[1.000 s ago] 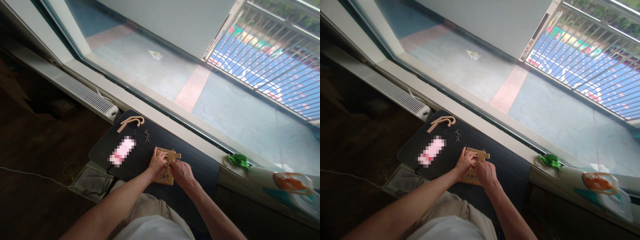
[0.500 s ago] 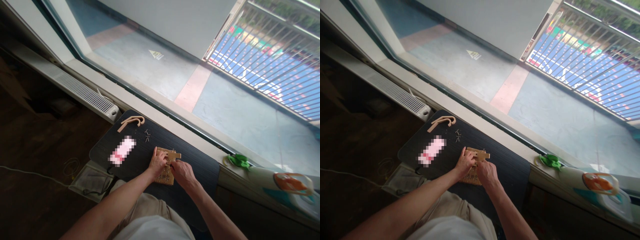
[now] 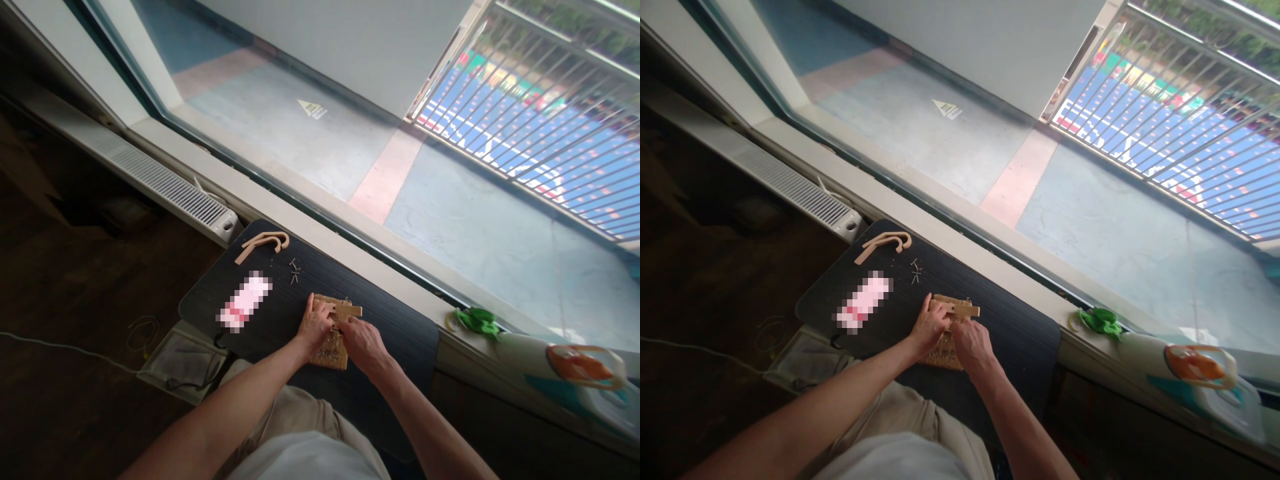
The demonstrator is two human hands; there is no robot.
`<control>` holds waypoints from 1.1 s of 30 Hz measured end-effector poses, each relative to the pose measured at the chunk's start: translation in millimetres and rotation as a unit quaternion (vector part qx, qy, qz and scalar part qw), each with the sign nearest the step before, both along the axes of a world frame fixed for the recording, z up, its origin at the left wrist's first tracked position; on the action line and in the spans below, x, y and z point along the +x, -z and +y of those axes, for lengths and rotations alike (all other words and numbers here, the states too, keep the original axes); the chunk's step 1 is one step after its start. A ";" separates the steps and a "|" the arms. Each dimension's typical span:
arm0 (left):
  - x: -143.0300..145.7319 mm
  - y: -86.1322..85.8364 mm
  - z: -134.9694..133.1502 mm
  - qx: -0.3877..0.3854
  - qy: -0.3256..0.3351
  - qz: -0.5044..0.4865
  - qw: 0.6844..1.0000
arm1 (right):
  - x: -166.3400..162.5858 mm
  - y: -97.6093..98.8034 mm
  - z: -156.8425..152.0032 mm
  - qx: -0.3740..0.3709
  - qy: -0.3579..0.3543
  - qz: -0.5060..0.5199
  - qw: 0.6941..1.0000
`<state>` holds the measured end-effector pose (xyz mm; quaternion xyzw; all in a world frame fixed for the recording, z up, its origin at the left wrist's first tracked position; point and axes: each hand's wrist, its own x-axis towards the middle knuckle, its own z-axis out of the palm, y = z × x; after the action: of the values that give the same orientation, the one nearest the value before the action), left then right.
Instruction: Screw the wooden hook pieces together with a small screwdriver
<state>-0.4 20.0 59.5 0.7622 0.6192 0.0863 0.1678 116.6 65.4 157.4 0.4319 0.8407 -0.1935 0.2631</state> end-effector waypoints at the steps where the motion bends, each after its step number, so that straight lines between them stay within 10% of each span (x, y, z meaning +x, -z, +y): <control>1: -0.1 -0.5 0.1 -0.001 0.000 -0.001 1.000 | 0.8 1.2 0.3 0.000 0.000 -0.001 1.000; 33: -0.2 2.0 -0.3 0.002 -0.004 -0.018 1.000 | -2.4 1.7 -1.2 0.026 0.036 -0.018 0.999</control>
<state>-0.6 19.7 57.5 0.7583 0.6190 0.1021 0.1773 114.2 64.3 155.7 0.4717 0.8248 -0.1728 0.2594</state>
